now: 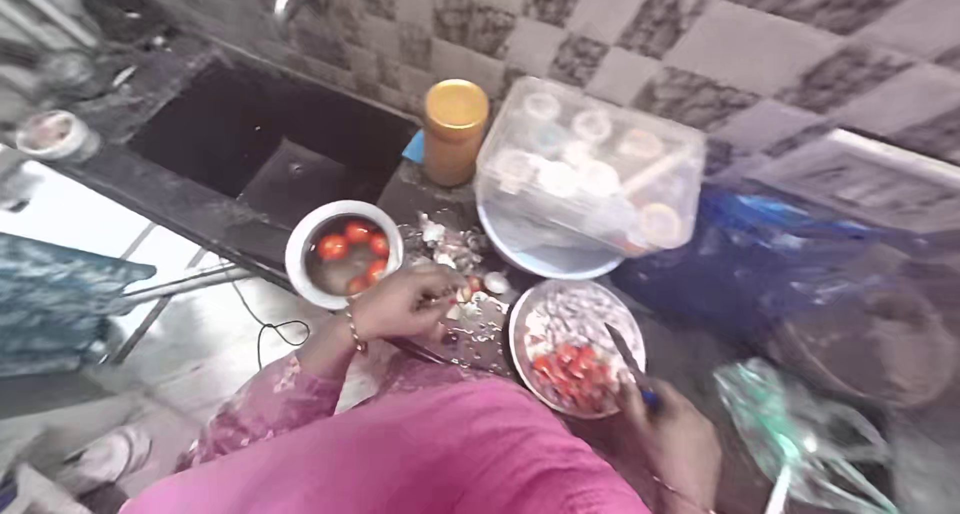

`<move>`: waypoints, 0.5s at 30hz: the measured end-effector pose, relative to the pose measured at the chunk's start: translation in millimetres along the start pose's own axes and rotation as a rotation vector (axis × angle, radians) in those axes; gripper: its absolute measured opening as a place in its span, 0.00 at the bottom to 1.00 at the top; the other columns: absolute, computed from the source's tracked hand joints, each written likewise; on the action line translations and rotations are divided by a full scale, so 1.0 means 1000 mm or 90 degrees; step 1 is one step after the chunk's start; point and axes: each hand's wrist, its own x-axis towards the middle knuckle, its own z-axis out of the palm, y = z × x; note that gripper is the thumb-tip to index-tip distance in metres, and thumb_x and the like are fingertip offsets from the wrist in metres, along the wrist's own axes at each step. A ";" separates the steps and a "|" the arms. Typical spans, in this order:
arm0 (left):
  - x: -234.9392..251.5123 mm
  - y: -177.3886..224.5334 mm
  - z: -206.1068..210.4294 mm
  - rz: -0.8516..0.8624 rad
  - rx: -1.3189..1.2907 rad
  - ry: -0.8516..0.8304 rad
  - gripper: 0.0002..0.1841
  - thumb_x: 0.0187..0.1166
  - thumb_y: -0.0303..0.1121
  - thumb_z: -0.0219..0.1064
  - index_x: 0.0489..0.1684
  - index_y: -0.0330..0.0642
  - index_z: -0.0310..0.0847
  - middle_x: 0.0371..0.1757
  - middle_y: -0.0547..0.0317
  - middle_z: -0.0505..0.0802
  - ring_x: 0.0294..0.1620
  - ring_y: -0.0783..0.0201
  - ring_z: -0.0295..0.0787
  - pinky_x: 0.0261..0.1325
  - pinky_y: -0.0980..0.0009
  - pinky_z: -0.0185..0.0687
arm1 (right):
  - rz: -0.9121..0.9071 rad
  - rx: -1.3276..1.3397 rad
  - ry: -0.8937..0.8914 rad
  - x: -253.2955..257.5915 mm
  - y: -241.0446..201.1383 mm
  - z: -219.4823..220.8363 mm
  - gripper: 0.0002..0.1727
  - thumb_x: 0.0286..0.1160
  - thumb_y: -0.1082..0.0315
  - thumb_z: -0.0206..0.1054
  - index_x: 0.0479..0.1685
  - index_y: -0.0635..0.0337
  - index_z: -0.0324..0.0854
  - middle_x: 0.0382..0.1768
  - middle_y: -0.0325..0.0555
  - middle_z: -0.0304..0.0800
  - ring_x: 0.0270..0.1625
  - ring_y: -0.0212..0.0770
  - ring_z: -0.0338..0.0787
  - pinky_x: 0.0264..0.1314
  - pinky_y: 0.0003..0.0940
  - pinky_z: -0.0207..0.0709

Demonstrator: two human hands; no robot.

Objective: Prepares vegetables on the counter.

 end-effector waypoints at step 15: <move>0.006 -0.081 -0.066 -0.466 0.345 -0.206 0.31 0.80 0.34 0.70 0.84 0.38 0.68 0.78 0.34 0.79 0.78 0.33 0.75 0.77 0.34 0.67 | -0.116 0.146 0.136 0.019 -0.017 -0.007 0.23 0.78 0.56 0.61 0.32 0.72 0.86 0.23 0.57 0.87 0.22 0.45 0.85 0.28 0.43 0.78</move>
